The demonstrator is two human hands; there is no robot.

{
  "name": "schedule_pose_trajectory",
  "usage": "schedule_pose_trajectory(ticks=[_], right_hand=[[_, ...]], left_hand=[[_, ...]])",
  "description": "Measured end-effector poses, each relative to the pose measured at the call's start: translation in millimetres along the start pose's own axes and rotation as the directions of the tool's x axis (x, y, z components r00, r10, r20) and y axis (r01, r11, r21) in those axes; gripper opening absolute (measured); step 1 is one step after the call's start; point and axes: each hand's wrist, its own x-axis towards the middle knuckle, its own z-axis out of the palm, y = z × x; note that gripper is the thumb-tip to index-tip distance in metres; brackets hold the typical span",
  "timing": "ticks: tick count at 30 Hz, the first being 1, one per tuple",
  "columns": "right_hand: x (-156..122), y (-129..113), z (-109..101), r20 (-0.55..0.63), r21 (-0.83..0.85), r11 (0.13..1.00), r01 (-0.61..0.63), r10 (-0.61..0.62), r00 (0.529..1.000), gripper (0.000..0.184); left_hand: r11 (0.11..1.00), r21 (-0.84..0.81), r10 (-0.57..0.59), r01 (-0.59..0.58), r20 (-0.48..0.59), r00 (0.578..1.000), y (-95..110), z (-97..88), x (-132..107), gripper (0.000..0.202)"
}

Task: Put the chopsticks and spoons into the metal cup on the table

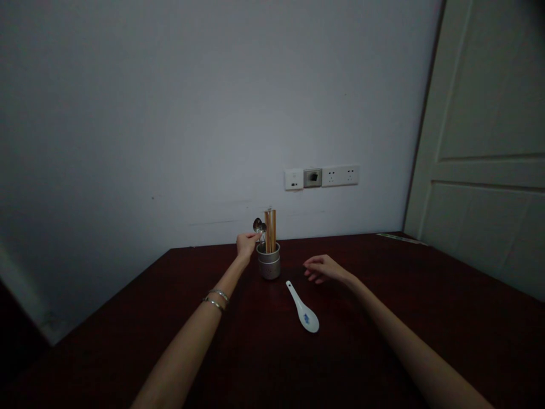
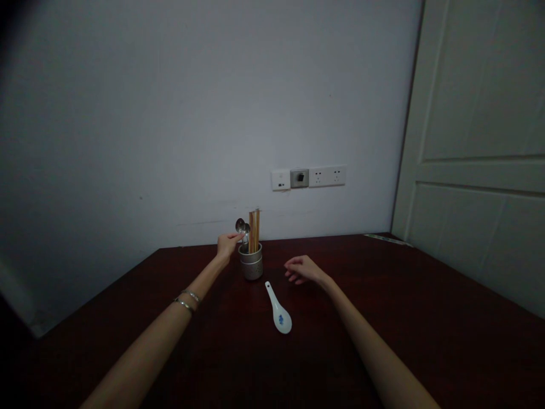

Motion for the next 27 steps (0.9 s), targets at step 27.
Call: schedule_pose_trajectory(ticks=[27], right_hand=[[1.5, 5.1, 4.7, 0.11, -0.052, 0.999, -0.014, 0.019, 0.994, 0.028]], left_hand=[[0.993, 0.09, -0.084, 0.083, 0.012, 0.996, -23.9, 2.4, -10.1, 0.027]])
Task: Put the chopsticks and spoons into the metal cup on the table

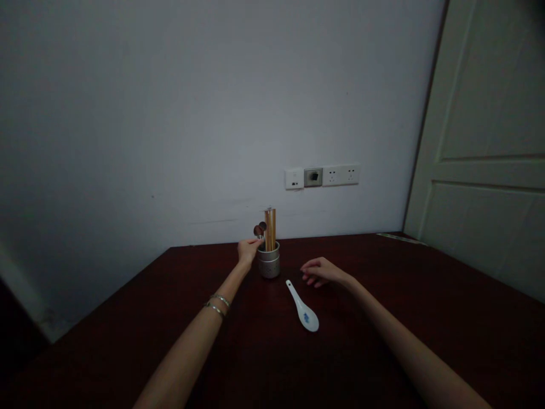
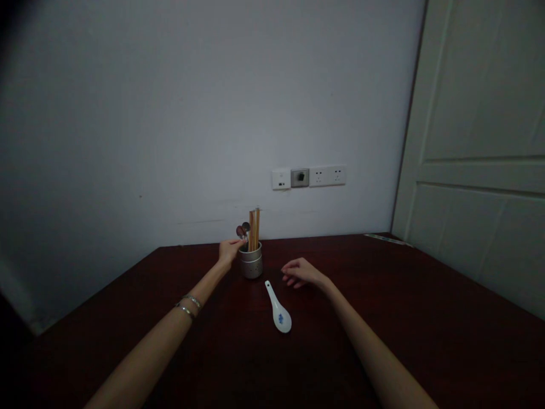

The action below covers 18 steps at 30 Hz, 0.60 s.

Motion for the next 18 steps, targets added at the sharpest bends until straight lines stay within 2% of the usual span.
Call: schedule_pose_trajectory(ticks=[12, 18], right_hand=[[-0.9, -1.9, 1.9, 0.001, -0.003, 1.0, -0.003, 0.003, 1.0, 0.028], [-1.8, -1.9, 1.8, 0.009, -0.009, 1.0, 0.001, -0.001, 1.0, 0.03]], left_hand=[[0.999, 0.038, 0.011, -0.01, -0.027, 1.0, 7.2, -2.9, -3.9, 0.021], [0.999, 0.019, -0.033, 0.033, -0.014, 0.999, 8.1, -3.2, -5.4, 0.019]])
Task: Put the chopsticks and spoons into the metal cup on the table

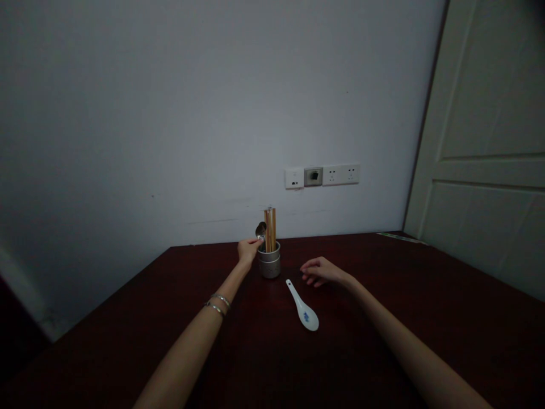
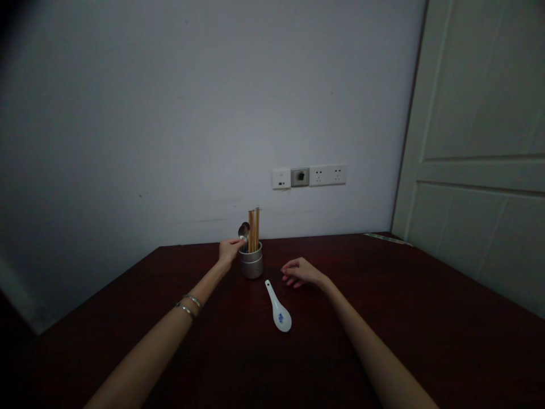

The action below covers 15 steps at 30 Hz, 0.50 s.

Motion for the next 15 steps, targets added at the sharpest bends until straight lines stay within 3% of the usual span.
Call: schedule_pose_trajectory(ticks=[15], right_hand=[[2.9, 2.7, -1.2, 0.008, -0.008, 1.0, -0.004, 0.004, 1.0, 0.029]], left_hand=[[0.989, -0.015, -0.144, 0.146, 0.105, 0.984, 7.2, 1.6, -4.9, 0.018]])
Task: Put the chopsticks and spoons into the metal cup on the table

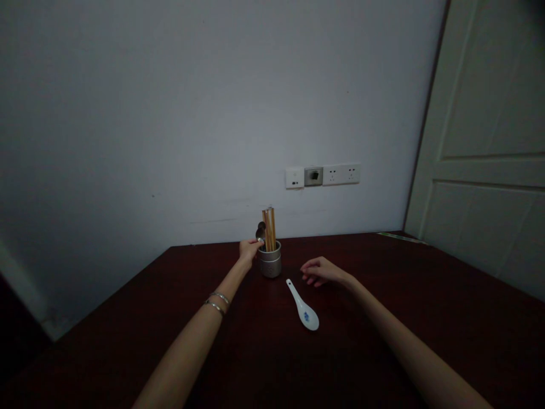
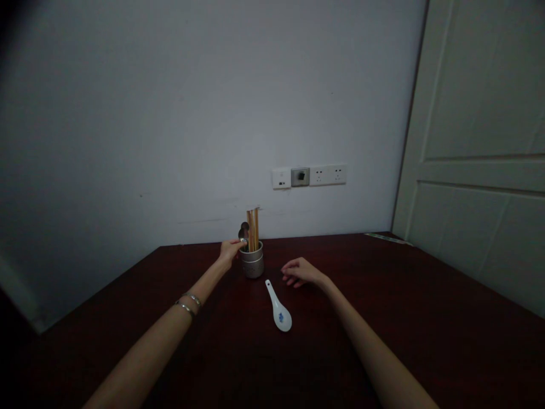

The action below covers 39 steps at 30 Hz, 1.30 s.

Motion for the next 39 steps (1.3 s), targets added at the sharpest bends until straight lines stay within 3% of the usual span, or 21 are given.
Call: schedule_pose_trajectory(ticks=[6, 15, 21, 28, 33, 39], right_hand=[[-2.7, -1.9, 0.9, -0.002, -0.005, 1.0, 0.009, -0.009, 1.0, 0.029], [-2.9, -8.8, 8.3, 0.008, -0.041, 0.999, 0.013, -0.012, 1.0, 0.03], [-2.1, -18.0, 22.6, -0.024, -0.01, 0.998, 0.056, -0.056, 0.998, 0.038], [-0.8, -27.8, 42.0, 0.04, -0.025, 0.993, 0.118, -0.117, 0.992, 0.041], [0.5, -29.0, 54.7, 0.083, -0.09, 0.987, 0.13, -0.123, 0.989, 0.034], [3.8, -26.4, 60.0, 0.022, -0.091, 0.993, 0.075, -0.073, 0.997, 0.029]], left_hand=[[1.0, -0.008, -0.013, 0.013, 0.026, 1.0, 2.3, -1.9, -3.6, 0.02], [0.996, -0.082, -0.027, 0.034, 0.075, 0.997, 2.6, -11.8, -8.6, 0.041], [0.937, -0.315, -0.115, 0.154, 0.137, 0.984, 6.3, -32.1, -10.3, 0.037], [0.867, -0.489, -0.112, 0.099, 0.001, 0.994, -4.2, -62.8, -5.1, 0.029], [0.851, -0.511, -0.142, 0.124, 0.003, 0.99, -8.4, -71.7, -6.3, 0.024], [0.855, -0.5, -0.158, 0.14, 0.007, 0.987, -8.2, -76.9, -5.6, 0.022]])
